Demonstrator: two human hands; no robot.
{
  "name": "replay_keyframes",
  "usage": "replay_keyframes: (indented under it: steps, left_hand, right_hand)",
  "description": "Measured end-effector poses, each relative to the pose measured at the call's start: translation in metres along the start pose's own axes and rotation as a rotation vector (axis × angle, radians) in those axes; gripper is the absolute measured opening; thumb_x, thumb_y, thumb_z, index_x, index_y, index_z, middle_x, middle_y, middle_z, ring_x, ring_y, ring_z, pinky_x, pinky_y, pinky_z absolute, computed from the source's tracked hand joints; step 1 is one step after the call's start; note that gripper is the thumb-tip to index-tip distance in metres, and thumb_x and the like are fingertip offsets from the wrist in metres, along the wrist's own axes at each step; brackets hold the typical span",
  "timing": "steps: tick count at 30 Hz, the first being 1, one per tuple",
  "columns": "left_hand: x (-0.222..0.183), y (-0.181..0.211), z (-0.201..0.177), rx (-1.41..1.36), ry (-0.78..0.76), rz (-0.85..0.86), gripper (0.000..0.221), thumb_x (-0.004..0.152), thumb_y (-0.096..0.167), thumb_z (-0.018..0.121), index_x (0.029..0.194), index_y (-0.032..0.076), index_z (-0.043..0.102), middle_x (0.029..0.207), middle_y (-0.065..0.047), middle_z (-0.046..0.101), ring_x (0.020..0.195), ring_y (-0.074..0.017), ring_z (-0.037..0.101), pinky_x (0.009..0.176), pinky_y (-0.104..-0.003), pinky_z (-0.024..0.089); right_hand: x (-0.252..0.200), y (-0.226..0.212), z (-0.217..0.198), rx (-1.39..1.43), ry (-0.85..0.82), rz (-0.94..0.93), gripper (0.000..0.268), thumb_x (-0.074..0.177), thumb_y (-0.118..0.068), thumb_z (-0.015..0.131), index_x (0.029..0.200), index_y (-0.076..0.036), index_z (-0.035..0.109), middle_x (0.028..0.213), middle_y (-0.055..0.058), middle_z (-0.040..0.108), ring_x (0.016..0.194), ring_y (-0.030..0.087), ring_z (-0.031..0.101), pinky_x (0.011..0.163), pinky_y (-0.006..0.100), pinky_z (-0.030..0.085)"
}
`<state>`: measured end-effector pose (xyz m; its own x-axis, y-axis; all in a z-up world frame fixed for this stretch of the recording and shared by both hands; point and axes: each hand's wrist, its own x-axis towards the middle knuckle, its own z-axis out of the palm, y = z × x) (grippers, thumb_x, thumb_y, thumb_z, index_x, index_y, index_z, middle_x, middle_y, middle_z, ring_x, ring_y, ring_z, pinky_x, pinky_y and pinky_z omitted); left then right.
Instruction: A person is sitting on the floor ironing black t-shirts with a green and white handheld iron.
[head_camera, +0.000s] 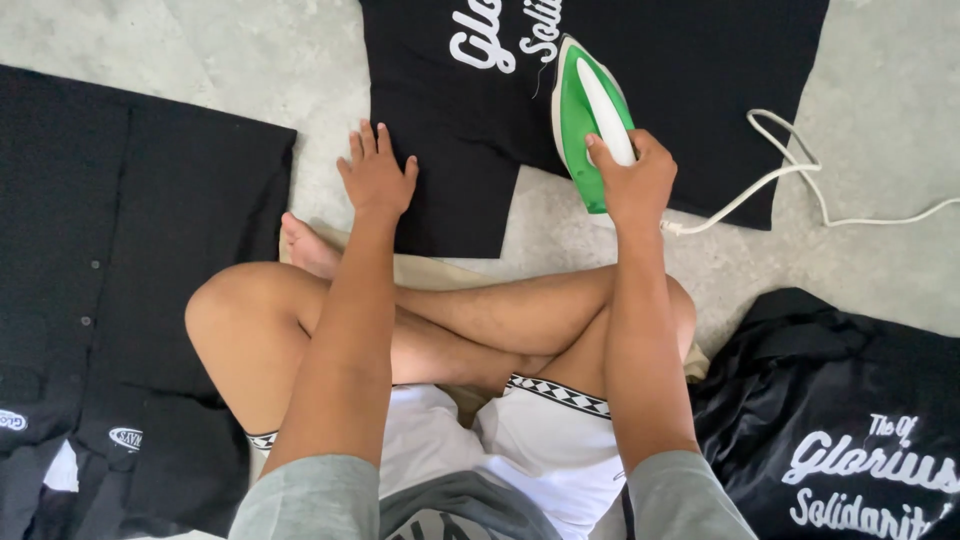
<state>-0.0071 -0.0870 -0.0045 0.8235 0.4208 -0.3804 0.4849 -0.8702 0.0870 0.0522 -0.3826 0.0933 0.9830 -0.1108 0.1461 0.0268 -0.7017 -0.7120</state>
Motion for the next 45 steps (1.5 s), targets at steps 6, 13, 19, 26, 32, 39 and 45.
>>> replay_keyframes:
  steps: [6, 13, 19, 26, 32, 39, 45]
  left_hand:
    - [0.002, 0.031, -0.049, 0.033, 0.031, 0.189, 0.065, 0.094, 0.039, 0.041, 0.146, 0.008, 0.018, 0.152, -0.011, 0.006, 0.14, -0.0263, 0.012, 0.109, -0.052, 0.017]
    - [0.033, 0.023, -0.027, 0.041, -0.023, 0.252, 0.066, 0.093, 0.05, 0.034, 0.146, 0.014, 0.017, 0.151, -0.008, 0.018, 0.136, -0.0266, 0.025, 0.104, -0.051, 0.028]
    - [0.032, 0.022, -0.025, 0.086, -0.007, 0.226, 0.068, 0.092, 0.056, 0.031, 0.145, 0.015, 0.021, 0.148, -0.005, 0.026, 0.132, -0.0248, 0.029, 0.099, -0.05, 0.035]
    - [0.025, 0.025, -0.027, 0.115, -0.03, 0.194, 0.069, 0.092, 0.056, 0.03, 0.144, 0.011, 0.023, 0.142, -0.009, 0.031, 0.128, -0.0264, 0.032, 0.097, -0.048, 0.037]
    - [0.019, 0.029, -0.03, 0.05, 0.002, 0.147, 0.068, 0.093, 0.057, 0.027, 0.142, 0.01, 0.028, 0.139, -0.011, 0.03, 0.125, -0.0266, 0.031, 0.095, -0.046, 0.038]
    - [0.015, 0.029, -0.009, 0.028, 0.138, 0.124, 0.065, 0.094, 0.055, 0.025, 0.146, 0.016, 0.02, 0.148, -0.009, 0.019, 0.128, -0.0247, 0.026, 0.092, -0.045, 0.033]
    - [0.009, 0.02, 0.015, -0.098, 0.407, 0.197, 0.059, 0.094, 0.043, 0.031, 0.145, 0.013, 0.029, 0.151, -0.01, 0.019, 0.131, -0.0241, 0.026, 0.098, -0.046, 0.024]
  right_hand:
    - [-0.002, 0.0, -0.003, -0.009, -0.071, 0.001, 0.032, 0.073, -0.038, 0.084, 0.079, -0.012, 0.067, 0.059, 0.006, 0.058, 0.058, 0.017, 0.058, 0.055, 0.028, 0.044]
    - [-0.001, -0.004, -0.001, -0.003, -0.027, -0.043, 0.032, 0.071, -0.035, 0.085, 0.079, -0.009, 0.066, 0.061, 0.01, 0.059, 0.059, 0.022, 0.059, 0.055, 0.031, 0.044]
    - [0.002, 0.0, 0.002, -0.026, -0.027, -0.072, 0.033, 0.071, -0.035, 0.085, 0.079, -0.009, 0.067, 0.061, 0.01, 0.059, 0.059, 0.023, 0.06, 0.055, 0.031, 0.044]
    - [0.0, -0.001, -0.002, -0.022, -0.024, -0.033, 0.031, 0.069, -0.033, 0.086, 0.08, -0.011, 0.068, 0.062, 0.009, 0.061, 0.06, 0.023, 0.061, 0.056, 0.031, 0.046]
    - [0.001, -0.003, -0.003, -0.024, -0.018, -0.036, 0.03, 0.069, -0.032, 0.086, 0.08, -0.011, 0.068, 0.062, 0.008, 0.061, 0.06, 0.022, 0.061, 0.055, 0.031, 0.046]
    - [-0.002, -0.008, 0.001, -0.083, -0.067, -0.085, 0.03, 0.069, -0.033, 0.085, 0.08, -0.011, 0.068, 0.063, 0.009, 0.062, 0.063, 0.025, 0.063, 0.056, 0.032, 0.047]
    - [0.01, -0.015, 0.006, -0.206, -0.134, -0.183, 0.036, 0.066, -0.035, 0.087, 0.08, -0.007, 0.069, 0.064, 0.017, 0.061, 0.065, 0.037, 0.062, 0.056, 0.038, 0.047]
